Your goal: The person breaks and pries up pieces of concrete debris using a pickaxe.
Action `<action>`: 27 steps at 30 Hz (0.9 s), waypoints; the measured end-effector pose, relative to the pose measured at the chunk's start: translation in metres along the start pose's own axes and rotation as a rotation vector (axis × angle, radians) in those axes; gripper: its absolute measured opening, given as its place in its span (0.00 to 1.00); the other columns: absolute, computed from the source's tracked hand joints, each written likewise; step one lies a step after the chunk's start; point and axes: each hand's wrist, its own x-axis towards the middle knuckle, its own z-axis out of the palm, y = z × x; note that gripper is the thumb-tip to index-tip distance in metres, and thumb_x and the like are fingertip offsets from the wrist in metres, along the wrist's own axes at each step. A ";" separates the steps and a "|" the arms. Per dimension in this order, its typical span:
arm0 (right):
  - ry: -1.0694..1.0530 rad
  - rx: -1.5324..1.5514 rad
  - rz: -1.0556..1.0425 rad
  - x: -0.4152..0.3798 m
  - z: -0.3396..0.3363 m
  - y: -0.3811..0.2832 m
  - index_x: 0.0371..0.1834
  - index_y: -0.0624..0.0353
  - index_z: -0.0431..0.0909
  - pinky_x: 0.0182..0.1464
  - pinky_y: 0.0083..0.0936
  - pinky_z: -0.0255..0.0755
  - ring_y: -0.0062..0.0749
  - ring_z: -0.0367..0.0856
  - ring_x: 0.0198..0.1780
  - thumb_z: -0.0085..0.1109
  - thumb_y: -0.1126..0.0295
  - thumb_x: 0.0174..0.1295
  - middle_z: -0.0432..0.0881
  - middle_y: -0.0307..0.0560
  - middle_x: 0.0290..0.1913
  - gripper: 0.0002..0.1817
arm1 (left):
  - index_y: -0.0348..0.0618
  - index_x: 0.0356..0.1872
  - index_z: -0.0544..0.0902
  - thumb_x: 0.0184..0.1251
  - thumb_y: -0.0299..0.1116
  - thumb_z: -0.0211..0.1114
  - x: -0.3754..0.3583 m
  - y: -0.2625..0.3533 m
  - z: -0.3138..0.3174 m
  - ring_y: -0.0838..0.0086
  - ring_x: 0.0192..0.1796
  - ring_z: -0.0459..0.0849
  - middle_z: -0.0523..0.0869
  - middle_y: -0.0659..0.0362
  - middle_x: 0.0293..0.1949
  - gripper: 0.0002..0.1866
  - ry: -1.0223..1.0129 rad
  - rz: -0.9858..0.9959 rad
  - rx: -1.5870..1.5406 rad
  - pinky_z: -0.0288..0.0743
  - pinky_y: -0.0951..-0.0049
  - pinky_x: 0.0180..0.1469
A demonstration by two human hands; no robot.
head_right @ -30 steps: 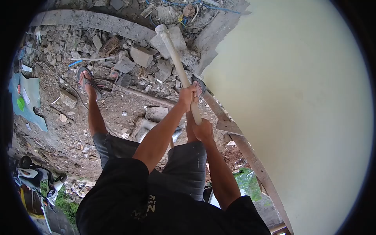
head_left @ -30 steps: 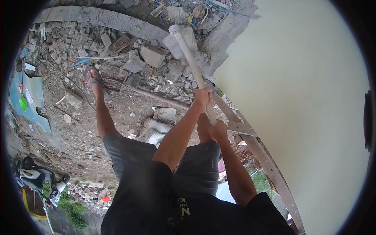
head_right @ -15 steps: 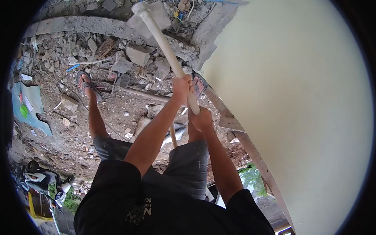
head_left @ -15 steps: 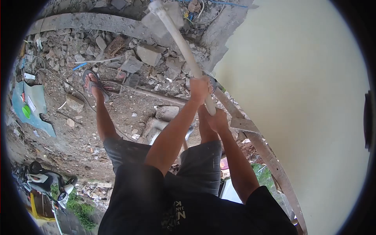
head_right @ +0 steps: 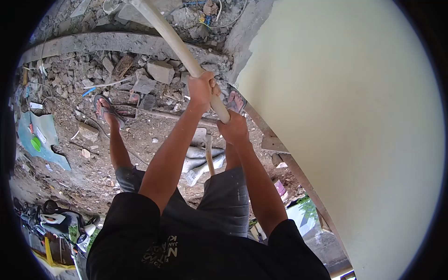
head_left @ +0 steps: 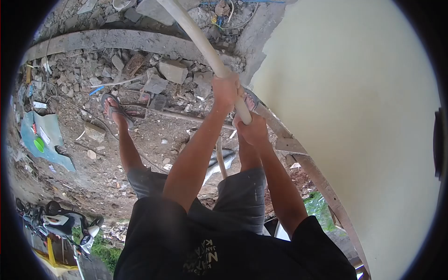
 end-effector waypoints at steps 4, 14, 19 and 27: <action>-0.075 -0.100 0.387 -0.071 -0.003 0.029 0.41 0.63 0.82 0.45 0.46 0.78 0.64 0.83 0.41 0.67 0.59 0.53 0.84 0.66 0.34 0.18 | 0.46 0.17 0.68 0.58 0.29 0.60 -0.002 -0.122 -0.012 0.73 0.12 0.67 0.68 0.63 0.14 0.12 0.024 -0.334 0.114 0.65 0.68 0.17; 0.054 0.108 0.006 -0.004 -0.003 -0.010 0.33 0.66 0.82 0.34 0.40 0.75 0.45 0.87 0.32 0.66 0.58 0.57 0.83 0.58 0.26 0.18 | 0.43 0.17 0.70 0.58 0.28 0.60 -0.008 0.022 0.030 0.73 0.12 0.69 0.69 0.61 0.13 0.12 -0.027 0.082 0.115 0.64 0.68 0.16; -0.076 0.029 0.327 -0.044 0.013 0.044 0.56 0.61 0.77 0.46 0.41 0.78 0.56 0.85 0.41 0.62 0.68 0.50 0.85 0.63 0.37 0.26 | 0.41 0.18 0.71 0.57 0.28 0.61 0.005 -0.079 0.005 0.73 0.12 0.70 0.71 0.60 0.14 0.11 -0.002 -0.238 0.196 0.65 0.69 0.14; -0.061 0.124 0.412 -0.081 -0.003 0.019 0.61 0.63 0.75 0.48 0.39 0.78 0.54 0.86 0.43 0.61 0.70 0.51 0.86 0.61 0.41 0.29 | 0.27 0.25 0.78 0.56 0.31 0.64 -0.016 -0.081 0.011 0.66 0.16 0.81 0.79 0.52 0.16 0.13 0.055 -0.120 0.418 0.72 0.65 0.17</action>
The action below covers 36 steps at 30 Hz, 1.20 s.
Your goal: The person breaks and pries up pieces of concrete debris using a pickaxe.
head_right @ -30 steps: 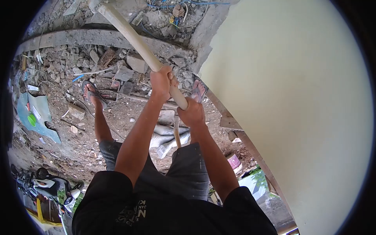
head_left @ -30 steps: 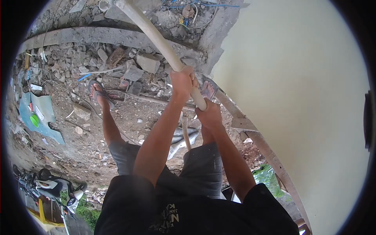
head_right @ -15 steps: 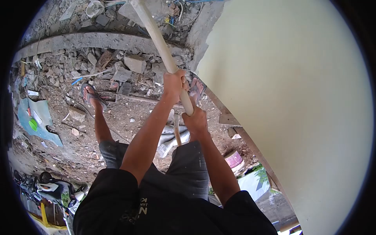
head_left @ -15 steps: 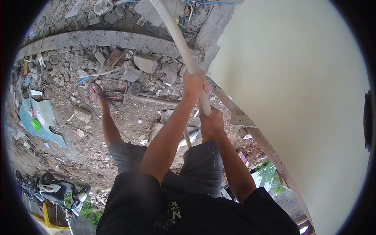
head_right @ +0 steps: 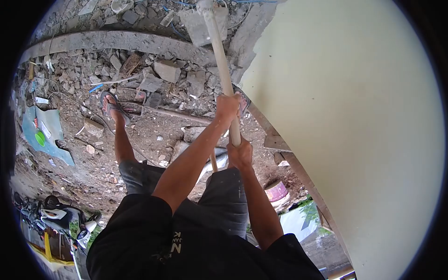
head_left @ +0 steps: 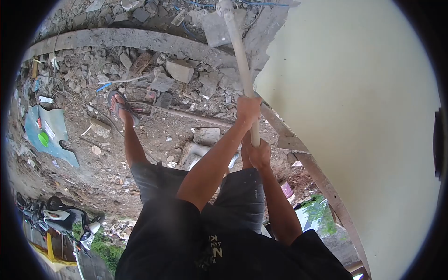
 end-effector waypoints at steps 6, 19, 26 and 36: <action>-0.002 0.220 -0.236 0.083 0.020 -0.013 0.26 0.68 0.78 0.26 0.33 0.71 0.36 0.81 0.22 0.62 0.67 0.52 0.81 0.49 0.21 0.12 | 0.27 0.23 0.80 0.53 0.31 0.63 0.035 0.060 0.008 0.61 0.22 0.86 0.80 0.48 0.15 0.12 0.075 0.328 0.246 0.75 0.61 0.22; 0.055 0.474 -0.229 0.058 0.022 0.025 0.25 0.66 0.75 0.24 0.28 0.69 0.27 0.77 0.21 0.58 0.72 0.56 0.76 0.44 0.18 0.08 | 0.29 0.35 0.83 0.50 0.36 0.63 -0.016 0.060 0.026 0.48 0.35 0.88 0.85 0.39 0.27 0.17 -0.022 0.254 0.357 0.82 0.58 0.40; -0.147 0.700 0.182 0.023 0.064 0.044 0.22 0.61 0.71 0.14 0.23 0.60 0.21 0.68 0.13 0.55 0.74 0.54 0.69 0.35 0.14 0.06 | 0.28 0.39 0.83 0.52 0.38 0.63 0.057 -0.068 -0.001 0.47 0.38 0.88 0.87 0.39 0.34 0.20 -0.012 -0.040 0.467 0.82 0.57 0.41; -0.002 0.696 -0.147 0.065 0.034 0.014 0.22 0.64 0.73 0.17 0.23 0.63 0.22 0.70 0.14 0.57 0.74 0.50 0.72 0.38 0.16 0.05 | 0.25 0.30 0.81 0.51 0.36 0.65 0.002 0.043 0.033 0.53 0.24 0.87 0.83 0.42 0.20 0.17 0.070 0.304 0.450 0.80 0.61 0.29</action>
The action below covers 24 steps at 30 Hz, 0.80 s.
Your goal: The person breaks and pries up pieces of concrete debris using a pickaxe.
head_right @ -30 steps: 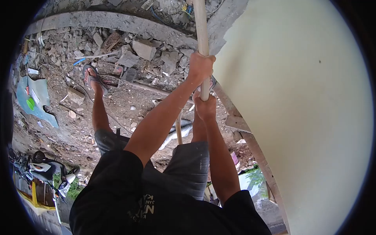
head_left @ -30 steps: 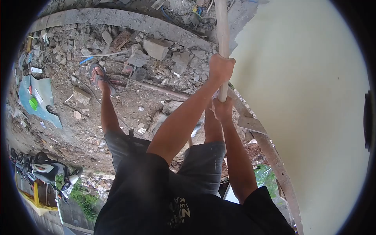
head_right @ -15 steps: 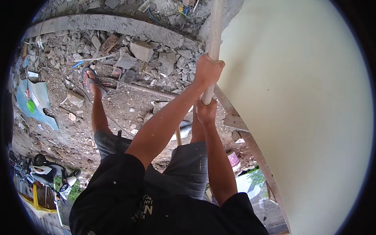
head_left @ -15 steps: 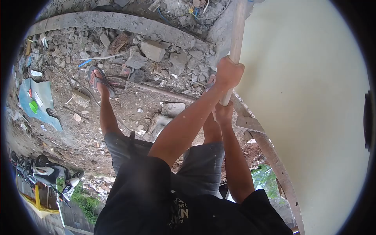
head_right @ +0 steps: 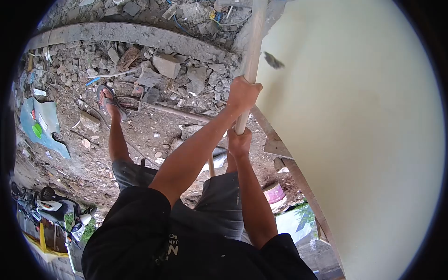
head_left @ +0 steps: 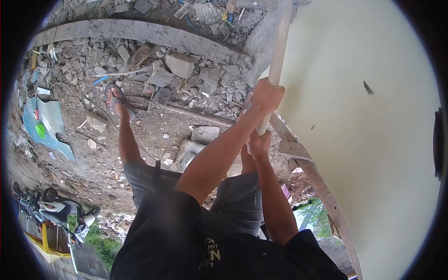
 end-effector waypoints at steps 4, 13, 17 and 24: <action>-0.046 -0.065 0.225 -0.012 0.000 0.033 0.24 0.66 0.76 0.21 0.28 0.67 0.27 0.75 0.18 0.58 0.73 0.50 0.75 0.43 0.18 0.06 | 0.25 0.28 0.80 0.50 0.34 0.64 0.041 -0.118 0.033 0.53 0.26 0.87 0.83 0.42 0.20 0.16 -0.110 -0.083 -0.077 0.80 0.60 0.30; 0.069 -0.393 0.031 -0.033 -0.004 0.014 0.29 0.70 0.77 0.27 0.37 0.71 0.35 0.79 0.22 0.59 0.71 0.49 0.78 0.52 0.20 0.11 | 0.25 0.32 0.83 0.53 0.36 0.63 -0.010 -0.034 -0.009 0.53 0.33 0.89 0.85 0.41 0.25 0.18 -0.095 -0.258 -0.150 0.83 0.60 0.36; 0.001 -0.090 0.106 -0.006 0.001 0.009 0.20 0.63 0.72 0.18 0.28 0.65 0.24 0.72 0.15 0.57 0.74 0.52 0.73 0.40 0.17 0.07 | 0.27 0.36 0.83 0.53 0.35 0.62 0.011 0.005 -0.011 0.50 0.37 0.89 0.86 0.39 0.29 0.18 -0.103 -0.106 0.040 0.82 0.59 0.38; 0.019 -0.085 0.377 -0.079 0.010 0.010 0.22 0.62 0.71 0.15 0.25 0.63 0.22 0.69 0.13 0.55 0.73 0.53 0.70 0.39 0.14 0.06 | 0.32 0.48 0.82 0.51 0.39 0.65 -0.038 -0.077 -0.008 0.48 0.41 0.88 0.87 0.38 0.38 0.24 -0.061 -0.266 0.044 0.82 0.59 0.45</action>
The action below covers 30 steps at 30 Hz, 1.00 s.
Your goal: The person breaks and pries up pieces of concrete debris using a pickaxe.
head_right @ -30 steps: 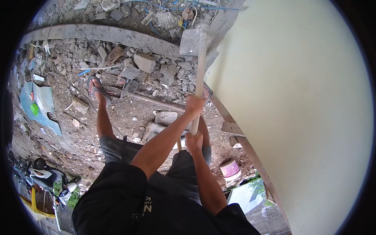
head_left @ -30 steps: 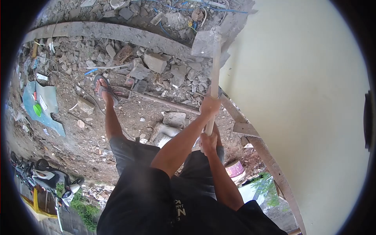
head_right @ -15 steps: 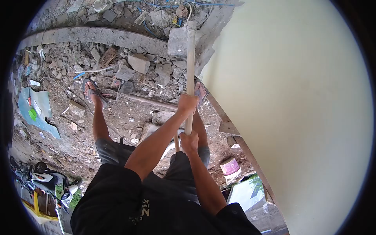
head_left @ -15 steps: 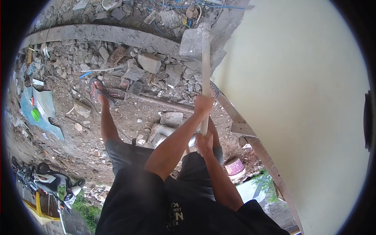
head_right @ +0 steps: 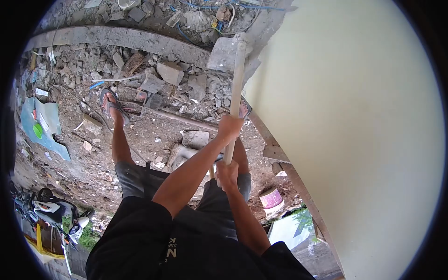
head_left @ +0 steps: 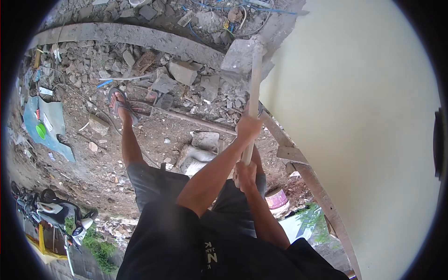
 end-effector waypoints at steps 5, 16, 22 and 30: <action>0.008 0.066 -0.321 0.007 0.000 -0.031 0.22 0.61 0.71 0.17 0.23 0.63 0.22 0.69 0.14 0.55 0.71 0.55 0.70 0.38 0.16 0.08 | 0.23 0.29 0.81 0.52 0.36 0.64 0.006 0.050 0.002 0.54 0.27 0.88 0.84 0.40 0.21 0.18 0.009 0.187 -0.024 0.81 0.59 0.30; -0.061 0.135 0.125 -0.051 0.026 0.063 0.20 0.58 0.68 0.15 0.26 0.62 0.25 0.67 0.12 0.54 0.71 0.54 0.68 0.39 0.14 0.08 | 0.31 0.23 0.81 0.54 0.34 0.61 -0.028 -0.057 -0.027 0.63 0.17 0.83 0.81 0.51 0.16 0.12 -0.126 -0.207 -0.014 0.75 0.63 0.19; -0.035 -0.109 0.235 -0.142 0.016 0.095 0.23 0.64 0.74 0.22 0.33 0.72 0.36 0.76 0.17 0.55 0.69 0.54 0.77 0.49 0.19 0.09 | 0.34 0.20 0.77 0.55 0.31 0.60 -0.111 -0.123 -0.061 0.68 0.15 0.80 0.78 0.55 0.16 0.10 -0.143 -0.419 -0.207 0.73 0.64 0.18; -0.120 -0.673 -0.413 -0.092 0.030 0.016 0.38 0.66 0.80 0.43 0.48 0.77 0.65 0.82 0.39 0.63 0.66 0.49 0.82 0.69 0.31 0.17 | 0.43 0.16 0.69 0.58 0.28 0.59 -0.093 -0.030 -0.139 0.72 0.12 0.71 0.70 0.61 0.14 0.12 -0.017 -0.163 -0.655 0.68 0.68 0.17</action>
